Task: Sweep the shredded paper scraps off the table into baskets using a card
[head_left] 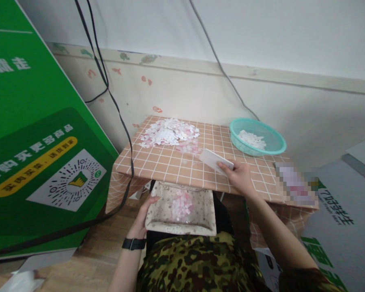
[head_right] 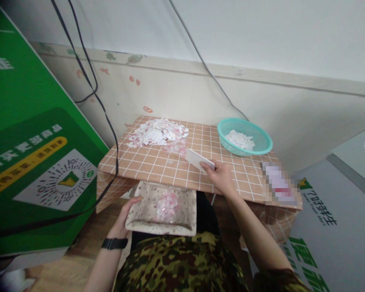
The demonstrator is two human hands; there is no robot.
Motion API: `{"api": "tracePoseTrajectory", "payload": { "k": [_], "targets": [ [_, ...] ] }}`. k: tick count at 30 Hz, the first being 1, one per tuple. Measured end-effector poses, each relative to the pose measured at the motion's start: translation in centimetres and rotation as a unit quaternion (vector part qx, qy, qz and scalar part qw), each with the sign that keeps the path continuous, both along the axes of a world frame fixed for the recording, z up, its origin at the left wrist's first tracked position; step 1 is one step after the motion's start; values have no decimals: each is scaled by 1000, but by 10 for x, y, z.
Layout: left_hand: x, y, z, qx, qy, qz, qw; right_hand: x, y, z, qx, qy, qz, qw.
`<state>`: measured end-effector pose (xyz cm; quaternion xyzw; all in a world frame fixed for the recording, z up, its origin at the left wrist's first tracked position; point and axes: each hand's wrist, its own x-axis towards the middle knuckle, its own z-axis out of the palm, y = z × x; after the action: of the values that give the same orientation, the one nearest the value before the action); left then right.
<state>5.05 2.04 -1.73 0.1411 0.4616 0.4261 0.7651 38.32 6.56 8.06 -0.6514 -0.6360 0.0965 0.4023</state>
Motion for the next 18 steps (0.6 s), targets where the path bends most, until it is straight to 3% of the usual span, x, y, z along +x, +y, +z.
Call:
{"api": "tracePoseTrajectory", "payload": {
  "k": [5,11,18],
  "targets": [
    [1,0,3,0,-1,0,1000,-25,-3,-5,6,7,57,998],
    [-1,1,3,7,9,12,1000,-36,21,-7,5,26,86,996],
    [-3,7,3,-14,-18,1,1000,-37,38,2,-23,23,216,976]
  ]
}}
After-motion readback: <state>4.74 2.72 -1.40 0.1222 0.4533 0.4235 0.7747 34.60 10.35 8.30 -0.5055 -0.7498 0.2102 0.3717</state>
